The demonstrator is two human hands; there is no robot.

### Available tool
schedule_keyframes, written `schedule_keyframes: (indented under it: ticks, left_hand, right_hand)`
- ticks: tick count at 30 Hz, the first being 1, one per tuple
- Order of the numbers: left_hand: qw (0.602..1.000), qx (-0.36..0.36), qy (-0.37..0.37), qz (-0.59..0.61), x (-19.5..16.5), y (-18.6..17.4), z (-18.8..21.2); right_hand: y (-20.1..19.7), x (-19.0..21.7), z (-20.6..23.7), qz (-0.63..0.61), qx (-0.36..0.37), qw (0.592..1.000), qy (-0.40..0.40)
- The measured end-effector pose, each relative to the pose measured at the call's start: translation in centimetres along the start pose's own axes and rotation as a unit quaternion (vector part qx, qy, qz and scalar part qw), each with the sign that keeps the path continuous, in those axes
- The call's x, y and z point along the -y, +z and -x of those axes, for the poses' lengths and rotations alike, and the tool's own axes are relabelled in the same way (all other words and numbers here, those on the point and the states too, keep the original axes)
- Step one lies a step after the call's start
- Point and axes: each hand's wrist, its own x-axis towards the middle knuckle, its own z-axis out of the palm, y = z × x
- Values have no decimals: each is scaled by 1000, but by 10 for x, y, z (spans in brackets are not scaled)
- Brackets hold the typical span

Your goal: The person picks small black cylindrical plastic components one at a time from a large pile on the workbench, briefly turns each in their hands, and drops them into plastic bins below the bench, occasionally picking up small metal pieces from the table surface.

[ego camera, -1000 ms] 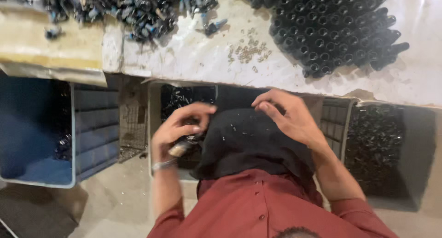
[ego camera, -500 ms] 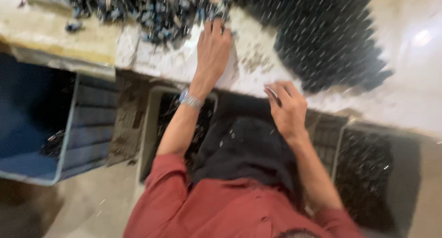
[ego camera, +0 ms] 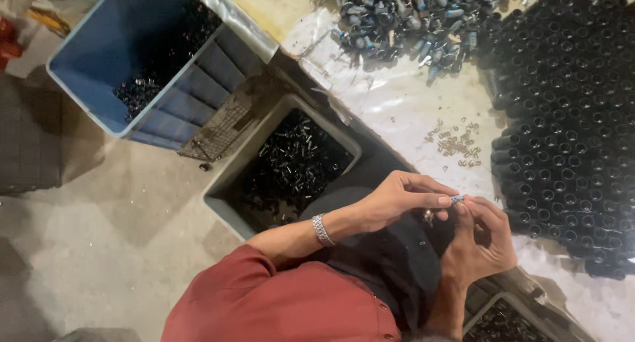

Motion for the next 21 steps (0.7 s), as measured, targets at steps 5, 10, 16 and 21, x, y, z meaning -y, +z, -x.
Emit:
schedule_keyframes:
  ticks: [5, 10, 16, 21]
  left_hand:
    - [997, -29, -60, 49, 12, 1, -2]
    - [998, -14, 17, -66, -2, 18, 6]
    - [917, 80, 64, -385, -27, 20, 5]
    - [933, 175, -122, -291, -29, 12, -32]
  right_hand:
    - [-7, 2, 0, 0, 7, 1000, 25]
    - [-13, 11, 3, 0, -3, 998, 69]
    - [-45, 12, -12, -67, 57, 955, 283]
    - [-66, 7, 6, -126, 117, 951, 258]
